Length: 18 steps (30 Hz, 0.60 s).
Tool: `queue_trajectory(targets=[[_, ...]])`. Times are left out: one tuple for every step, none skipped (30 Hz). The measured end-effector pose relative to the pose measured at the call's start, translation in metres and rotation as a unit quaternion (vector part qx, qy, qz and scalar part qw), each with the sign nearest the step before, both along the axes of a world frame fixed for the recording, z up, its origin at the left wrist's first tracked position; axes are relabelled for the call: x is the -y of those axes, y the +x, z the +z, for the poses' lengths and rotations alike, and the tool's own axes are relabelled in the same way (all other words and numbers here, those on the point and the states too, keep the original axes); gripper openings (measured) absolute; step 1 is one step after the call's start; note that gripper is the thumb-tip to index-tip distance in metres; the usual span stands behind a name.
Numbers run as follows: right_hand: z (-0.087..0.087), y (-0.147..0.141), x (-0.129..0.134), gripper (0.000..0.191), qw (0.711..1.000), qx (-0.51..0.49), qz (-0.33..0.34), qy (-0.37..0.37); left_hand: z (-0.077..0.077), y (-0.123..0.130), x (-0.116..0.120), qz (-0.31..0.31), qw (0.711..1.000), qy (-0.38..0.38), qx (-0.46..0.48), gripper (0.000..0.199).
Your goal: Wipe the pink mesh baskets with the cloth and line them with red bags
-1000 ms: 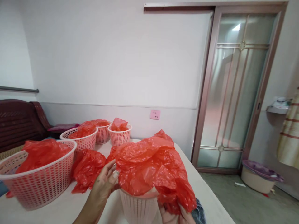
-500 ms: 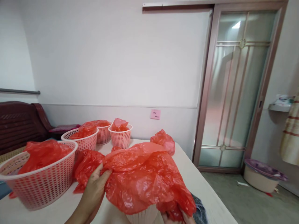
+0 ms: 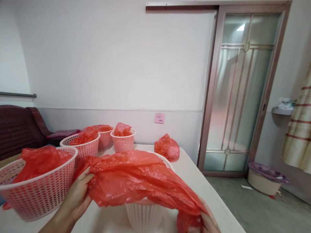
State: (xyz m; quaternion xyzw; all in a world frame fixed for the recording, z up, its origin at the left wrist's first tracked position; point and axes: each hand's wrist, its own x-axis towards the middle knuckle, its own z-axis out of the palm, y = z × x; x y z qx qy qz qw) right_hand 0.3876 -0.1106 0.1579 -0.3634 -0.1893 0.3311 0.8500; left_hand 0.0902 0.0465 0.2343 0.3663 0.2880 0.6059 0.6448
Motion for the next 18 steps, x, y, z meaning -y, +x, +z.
queue_trajectory(targets=[[0.003, 0.001, 0.003, 0.038, 1.0, -0.028, 0.008, -0.01, 0.0, -0.002, -0.003, 0.004, 1.0, -0.007, 0.001, 0.034], [0.007, 0.002, 0.006, 0.043, 0.998, -0.052, 0.013, -0.018, 0.0, -0.003, -0.005, 0.006, 1.0, -0.012, 0.002, 0.032], [0.01, 0.004, 0.009, 0.045, 0.997, -0.067, 0.012, -0.022, 0.0, -0.004, -0.007, 0.005, 1.0, -0.017, 0.005, 0.03], [0.014, 0.005, 0.012, 0.046, 0.997, -0.07, 0.005, -0.022, 0.001, -0.004, -0.008, 0.001, 1.0, -0.021, 0.012, 0.028], [0.017, 0.007, 0.015, 0.047, 0.997, -0.069, -0.005, -0.021, 0.001, -0.004, -0.009, -0.001, 0.999, -0.029, 0.019, 0.026], [0.021, 0.008, 0.018, 0.047, 0.997, -0.067, -0.015, -0.023, 0.003, -0.003, -0.009, -0.004, 0.999, -0.04, 0.028, 0.025], [0.025, 0.009, 0.021, 0.048, 0.997, -0.067, -0.027, -0.025, 0.005, -0.002, -0.008, -0.004, 0.998, -0.055, 0.035, 0.023], [0.029, 0.011, 0.023, 0.049, 0.996, -0.069, -0.04, -0.028, 0.007, -0.001, -0.007, -0.004, 0.997, -0.069, 0.04, 0.023], [0.033, 0.012, 0.026, 0.051, 0.996, -0.073, -0.051, -0.029, 0.011, 0.0, -0.005, -0.005, 0.996, -0.08, 0.043, 0.024], [0.036, 0.013, 0.028, 0.054, 0.995, -0.077, -0.06, -0.03, 0.014, 0.001, -0.003, -0.007, 0.995, -0.086, 0.047, 0.025], [0.039, 0.014, 0.03, 0.055, 0.994, -0.078, -0.067, -0.031, 0.018, 0.001, -0.002, -0.01, 0.995, -0.089, 0.054, 0.026], [0.04, 0.016, 0.032, 0.056, 0.994, -0.077, -0.074, -0.03, 0.021, 0.002, -0.001, -0.014, 0.994, -0.091, 0.063, 0.027], [0.041, 0.017, 0.034, 0.055, 0.994, -0.073, -0.078, -0.032, 0.024, 0.001, 0.0, -0.017, 0.993, -0.094, 0.073, 0.028], [0.041, 0.018, 0.036, 0.054, 0.994, -0.067, -0.079, -0.036, 0.025, 0.001, 0.0, -0.018, 0.992, -0.096, 0.081, 0.03], [0.04, 0.019, 0.037, 0.053, 0.994, -0.061, -0.081, -0.041, 0.027, 0.0, -0.001, -0.019, 0.991, -0.095, 0.088, 0.031], [0.038, 0.02, 0.039, 0.052, 0.994, -0.054, -0.081, -0.049, 0.027, -0.002, -0.003, -0.02, 0.992, -0.089, 0.092, 0.032], [0.035, 0.022, 0.04, 0.051, 0.994, -0.05, -0.081, -0.057, 0.027, -0.003, -0.005, -0.021, 0.992, -0.079, 0.094, 0.033], [0.031, 0.023, 0.041, 0.052, 0.994, -0.048, -0.079, -0.066, 0.026, -0.005, -0.007, -0.021, 0.993, -0.07, 0.095, 0.033]])
